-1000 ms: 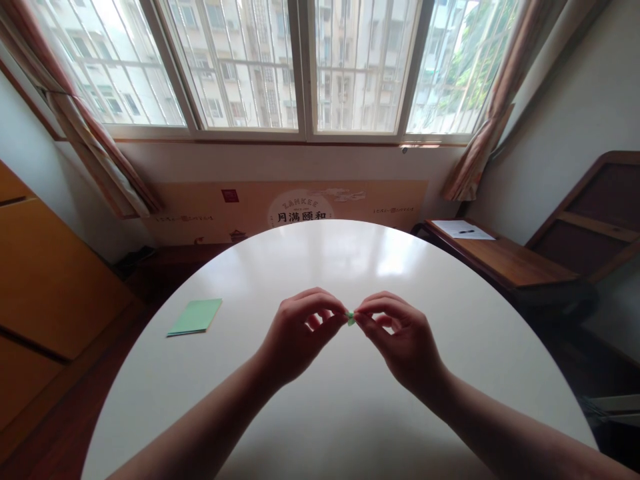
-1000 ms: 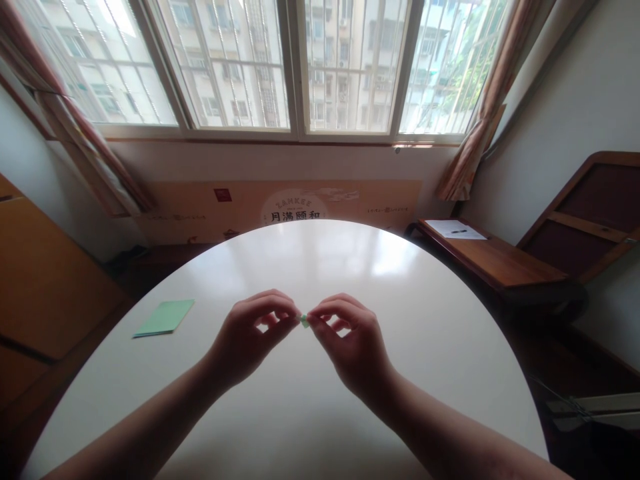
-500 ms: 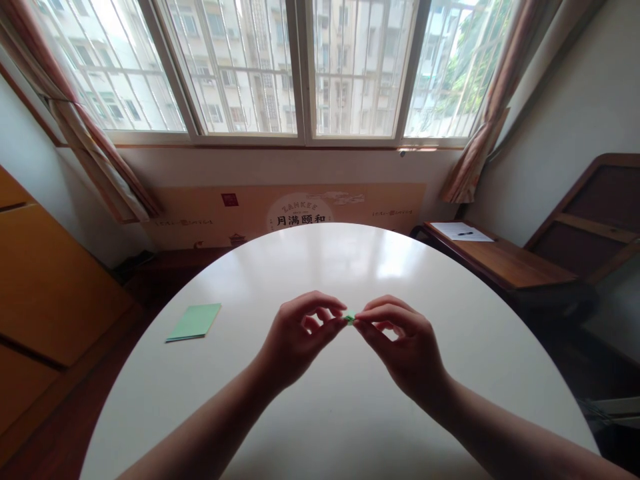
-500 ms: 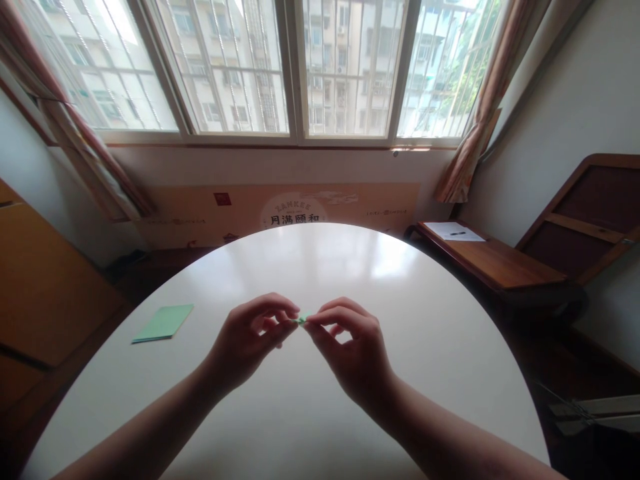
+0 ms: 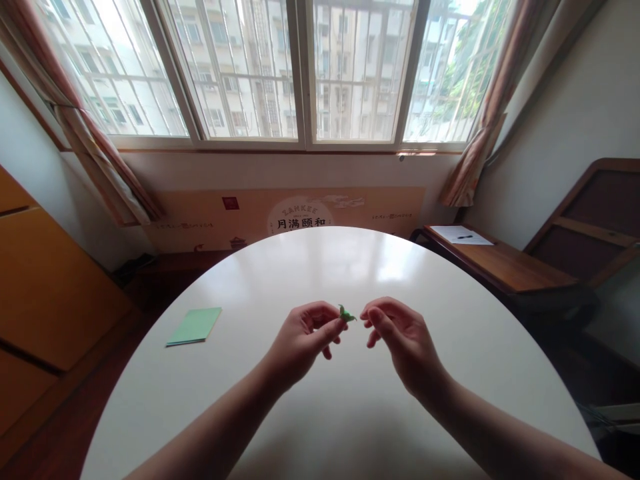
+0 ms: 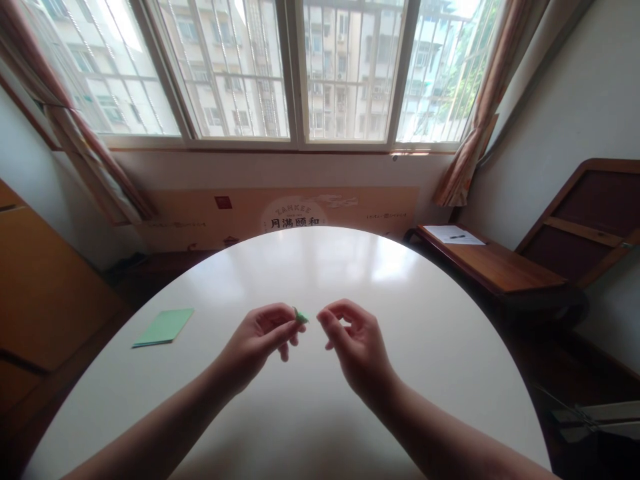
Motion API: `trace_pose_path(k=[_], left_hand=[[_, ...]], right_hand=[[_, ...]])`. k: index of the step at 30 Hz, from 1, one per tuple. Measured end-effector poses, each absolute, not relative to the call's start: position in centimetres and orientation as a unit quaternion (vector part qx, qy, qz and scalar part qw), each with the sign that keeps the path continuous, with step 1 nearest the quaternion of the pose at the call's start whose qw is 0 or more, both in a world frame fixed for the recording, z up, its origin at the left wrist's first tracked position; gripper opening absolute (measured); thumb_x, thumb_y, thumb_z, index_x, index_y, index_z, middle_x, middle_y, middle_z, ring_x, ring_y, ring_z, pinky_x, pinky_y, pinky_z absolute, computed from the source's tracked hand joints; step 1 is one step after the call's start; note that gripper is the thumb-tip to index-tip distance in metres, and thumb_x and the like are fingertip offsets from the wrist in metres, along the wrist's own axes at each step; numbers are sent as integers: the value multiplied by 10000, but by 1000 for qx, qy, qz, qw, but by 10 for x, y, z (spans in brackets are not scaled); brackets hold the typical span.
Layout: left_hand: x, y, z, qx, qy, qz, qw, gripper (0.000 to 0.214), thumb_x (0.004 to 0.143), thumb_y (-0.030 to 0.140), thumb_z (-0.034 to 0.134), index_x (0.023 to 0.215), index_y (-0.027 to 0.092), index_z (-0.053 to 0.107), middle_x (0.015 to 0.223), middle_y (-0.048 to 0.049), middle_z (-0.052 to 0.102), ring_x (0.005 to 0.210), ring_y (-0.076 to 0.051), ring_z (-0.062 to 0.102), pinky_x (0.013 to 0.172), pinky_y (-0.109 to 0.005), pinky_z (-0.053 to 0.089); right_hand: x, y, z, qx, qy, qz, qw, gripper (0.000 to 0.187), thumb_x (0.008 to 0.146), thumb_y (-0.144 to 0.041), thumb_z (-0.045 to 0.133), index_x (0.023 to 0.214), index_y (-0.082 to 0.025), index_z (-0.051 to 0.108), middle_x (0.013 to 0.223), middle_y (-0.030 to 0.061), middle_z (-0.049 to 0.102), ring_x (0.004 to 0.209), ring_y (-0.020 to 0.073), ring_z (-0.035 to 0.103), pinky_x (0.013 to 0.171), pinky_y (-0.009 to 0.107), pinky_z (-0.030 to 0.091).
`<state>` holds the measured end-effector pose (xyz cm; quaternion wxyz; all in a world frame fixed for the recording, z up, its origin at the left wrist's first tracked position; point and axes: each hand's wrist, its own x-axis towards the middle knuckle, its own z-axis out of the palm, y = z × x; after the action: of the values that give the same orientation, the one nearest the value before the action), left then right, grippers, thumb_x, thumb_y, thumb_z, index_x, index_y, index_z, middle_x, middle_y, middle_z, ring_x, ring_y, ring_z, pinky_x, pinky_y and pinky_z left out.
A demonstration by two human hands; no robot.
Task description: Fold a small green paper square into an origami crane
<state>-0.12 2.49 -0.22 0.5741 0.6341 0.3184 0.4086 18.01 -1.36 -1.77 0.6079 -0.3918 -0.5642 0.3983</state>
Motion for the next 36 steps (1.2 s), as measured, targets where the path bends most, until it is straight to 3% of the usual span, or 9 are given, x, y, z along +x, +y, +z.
trace_pose_path(k=[4,7,10,15,22,25,36], left_hand=[[-3,26,0,634,289,384,605,281,793,386,758,758,126,657,669,-18,626,559,-109,562,431,-180,470],[-5,27,0,633,279,358,626,287,795,389,755,740,128,648,631,-8,604,548,-107,555,425,-173,464],[-9,30,1,628,297,340,633,295,797,398,755,736,127,654,616,-8,595,520,-95,526,403,-161,427],[-13,35,1,610,332,321,644,285,776,381,778,749,118,669,579,13,563,424,-32,390,362,-129,235],[-11,33,2,601,357,305,647,224,767,321,755,722,131,644,615,6,590,449,-46,421,344,-121,239],[-11,33,2,605,366,303,639,216,746,320,760,733,139,641,653,2,597,494,-77,481,330,-129,323],[-4,33,-3,622,399,306,601,293,759,401,762,780,113,709,738,-35,638,546,-91,520,349,-140,388]], right_hand=[[182,-4,-22,-387,-471,636,473,478,923,-599,550,842,-154,704,872,91,635,766,186,567,483,225,479],[181,-2,-24,-346,-449,710,418,455,908,-581,587,890,-144,711,915,91,627,759,168,564,473,202,465],[180,-5,-22,-353,-440,704,432,364,855,-506,700,893,-144,711,900,74,611,750,151,553,477,187,456],[182,-6,-17,-366,-410,701,455,320,800,-447,780,839,-140,700,839,51,592,721,132,532,479,180,437],[180,-4,-18,-363,-395,696,478,307,747,-421,826,787,-145,696,781,30,585,694,127,525,477,185,425],[179,-4,-19,-382,-410,677,478,293,748,-407,824,771,-146,694,771,38,601,693,134,523,480,194,428],[179,-4,-23,-412,-430,613,519,263,761,-389,808,745,-156,686,769,46,622,712,152,529,488,203,438]])
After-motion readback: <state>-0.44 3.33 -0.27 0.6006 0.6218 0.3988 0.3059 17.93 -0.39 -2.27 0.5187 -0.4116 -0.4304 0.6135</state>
